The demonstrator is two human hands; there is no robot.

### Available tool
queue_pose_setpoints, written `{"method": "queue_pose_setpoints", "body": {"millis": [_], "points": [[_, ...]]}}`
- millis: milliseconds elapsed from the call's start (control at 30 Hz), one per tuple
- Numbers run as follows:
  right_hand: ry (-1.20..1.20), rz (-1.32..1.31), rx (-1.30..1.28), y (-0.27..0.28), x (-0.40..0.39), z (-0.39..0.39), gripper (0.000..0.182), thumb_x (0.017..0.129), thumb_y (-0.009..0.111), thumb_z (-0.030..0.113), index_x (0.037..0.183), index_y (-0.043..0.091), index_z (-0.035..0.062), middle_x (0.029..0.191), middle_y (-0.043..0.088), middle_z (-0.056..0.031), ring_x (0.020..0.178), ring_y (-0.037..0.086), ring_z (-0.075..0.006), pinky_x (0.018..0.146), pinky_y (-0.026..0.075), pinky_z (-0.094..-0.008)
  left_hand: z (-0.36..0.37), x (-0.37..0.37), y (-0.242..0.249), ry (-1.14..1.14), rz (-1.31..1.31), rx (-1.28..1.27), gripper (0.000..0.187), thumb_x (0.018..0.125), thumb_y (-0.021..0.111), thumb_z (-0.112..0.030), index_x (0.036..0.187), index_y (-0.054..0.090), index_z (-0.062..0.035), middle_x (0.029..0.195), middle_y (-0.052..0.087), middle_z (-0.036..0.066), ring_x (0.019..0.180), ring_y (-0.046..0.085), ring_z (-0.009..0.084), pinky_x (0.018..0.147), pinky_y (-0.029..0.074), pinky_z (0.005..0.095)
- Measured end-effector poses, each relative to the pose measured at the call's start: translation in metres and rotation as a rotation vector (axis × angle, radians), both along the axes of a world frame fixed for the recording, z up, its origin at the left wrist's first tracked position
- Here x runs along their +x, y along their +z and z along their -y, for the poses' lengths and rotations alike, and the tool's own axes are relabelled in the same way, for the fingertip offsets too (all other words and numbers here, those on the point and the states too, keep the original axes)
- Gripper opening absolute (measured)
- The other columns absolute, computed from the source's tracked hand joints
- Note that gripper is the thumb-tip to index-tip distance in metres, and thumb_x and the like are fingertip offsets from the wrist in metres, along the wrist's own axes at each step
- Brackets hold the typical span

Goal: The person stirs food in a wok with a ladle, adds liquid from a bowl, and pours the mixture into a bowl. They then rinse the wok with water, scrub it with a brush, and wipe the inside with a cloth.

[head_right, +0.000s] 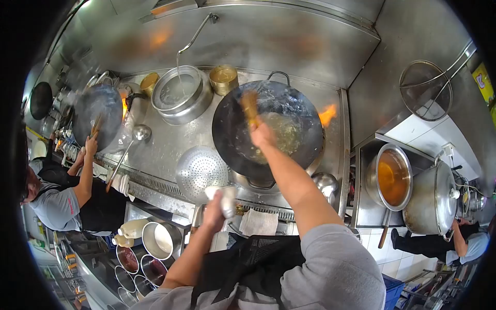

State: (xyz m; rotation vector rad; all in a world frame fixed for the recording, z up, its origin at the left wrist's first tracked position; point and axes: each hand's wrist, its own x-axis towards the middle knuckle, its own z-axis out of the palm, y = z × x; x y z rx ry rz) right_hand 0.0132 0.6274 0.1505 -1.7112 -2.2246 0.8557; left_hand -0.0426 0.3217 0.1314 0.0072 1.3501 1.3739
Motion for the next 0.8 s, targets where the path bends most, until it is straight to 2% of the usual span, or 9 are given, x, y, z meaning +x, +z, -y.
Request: {"method": "queue_pose_setpoints", "body": {"millis": [67,133,233,333,433,533,600,700,800], "points": [[0.037,-0.044,-0.033,-0.003,0.008,0.03,0.051,0.097,0.049,0.045,0.146,0.044,0.0308,0.119,0.067,-0.0177,0.109,0.063,-0.0386,0.092,0.05,-0.0491,-0.043,0.042,0.001,-0.059,0.082,-0.008,0.05,0.102,0.042,-0.051,0.126,0.052,-0.0088,0.108,0.063,0.009,0.088,0.066,0.0279,0.078,0.057,0.0523],[0.296,0.001,-0.086,0.017,0.043,0.062,0.051,0.096,0.049,0.046,0.144,0.047,0.0296,0.124,0.064,-0.0179,0.113,0.061,-0.0383,0.097,0.048,-0.0475,-0.09,0.075,0.008,0.086,0.066,0.101,0.029,0.101,0.052,-0.034,0.109,0.055,-0.0069,0.096,0.064,0.01,0.082,0.065,0.0227,0.062,0.056,0.0429],[0.535,0.26,-0.085,0.048,0.116,0.044,0.049,0.093,0.052,0.048,0.138,0.056,0.0285,0.126,0.064,-0.0159,0.115,0.061,-0.0358,0.098,0.048,-0.0434,-0.108,0.074,-0.053,0.046,-0.434,0.146,0.016,0.085,0.058,-0.01,0.098,0.057,-0.0003,0.082,0.064,0.01,0.067,0.064,0.0198,0.057,0.051,0.0356],[0.394,0.376,-0.045,0.061,0.122,-0.024,0.044,0.091,0.053,0.05,0.12,0.069,0.0211,0.116,0.069,-0.0133,0.108,0.066,-0.0329,0.093,0.051,-0.043,-0.089,0.021,0.017,-0.157,-0.501,0.041,0.021,0.083,0.058,-0.01,0.101,0.059,0.0026,0.084,0.065,0.01,0.068,0.063,0.0185,0.059,0.05,0.0356],[0.068,0.193,-0.01,0.039,0.063,-0.03,0.042,0.093,0.053,0.042,0.127,0.065,0.019,0.107,0.07,-0.0176,0.099,0.068,-0.0358,0.089,0.052,-0.046,-0.094,-0.026,-0.016,-0.245,-0.503,0.085,0.031,0.087,0.062,-0.017,0.112,0.056,0.0001,0.087,0.064,0.008,0.07,0.061,0.0181,0.058,0.051,0.0352],[0.025,0.235,-0.038,0.022,0.043,0.044,0.042,0.095,0.05,0.04,0.127,0.064,0.0186,0.11,0.069,-0.0188,0.103,0.066,-0.0376,0.089,0.051,-0.0483,-0.076,0.023,0.054,0.116,-0.352,0.047,0.061,0.09,0.067,-0.034,0.133,0.033,-0.0073,0.109,0.056,0.009,0.088,0.059,0.0205,0.055,0.053,0.0397],[0.302,0.102,0.033,0.031,0.079,0.071,0.045,0.094,0.05,0.044,0.13,0.063,0.02,0.116,0.068,-0.0186,0.108,0.064,-0.0376,0.093,0.05,-0.0479,-0.083,0.039,0.042,0.178,-0.448,0.088,0.067,0.084,0.07,-0.021,0.134,0.031,-0.0011,0.116,0.054,0.014,0.099,0.057,0.023,0.074,0.053,0.0395],[0.489,0.386,-0.243,0.089,0.155,0.051,0.047,0.09,0.05,0.048,0.131,0.063,0.0279,0.13,0.063,-0.0112,0.118,0.06,-0.0344,0.101,0.046,-0.0436,-0.095,0.024,-0.005,0.202,-0.568,0.098,0.068,0.08,0.068,-0.012,0.134,0.031,0.0047,0.117,0.054,0.019,0.102,0.057,0.0278,0.089,0.048,0.0383],[0.442,0.657,-0.139,0.119,0.175,-0.026,0.045,0.086,0.053,0.05,0.112,0.073,0.0186,0.11,0.072,-0.0101,0.102,0.069,-0.0293,0.088,0.053,-0.0421,-0.099,0.003,-0.014,0.133,-0.615,0.072,0.068,0.077,0.066,-0.008,0.134,0.032,0.0087,0.119,0.054,0.024,0.105,0.058,0.0315,0.096,0.045,0.0383]]}}
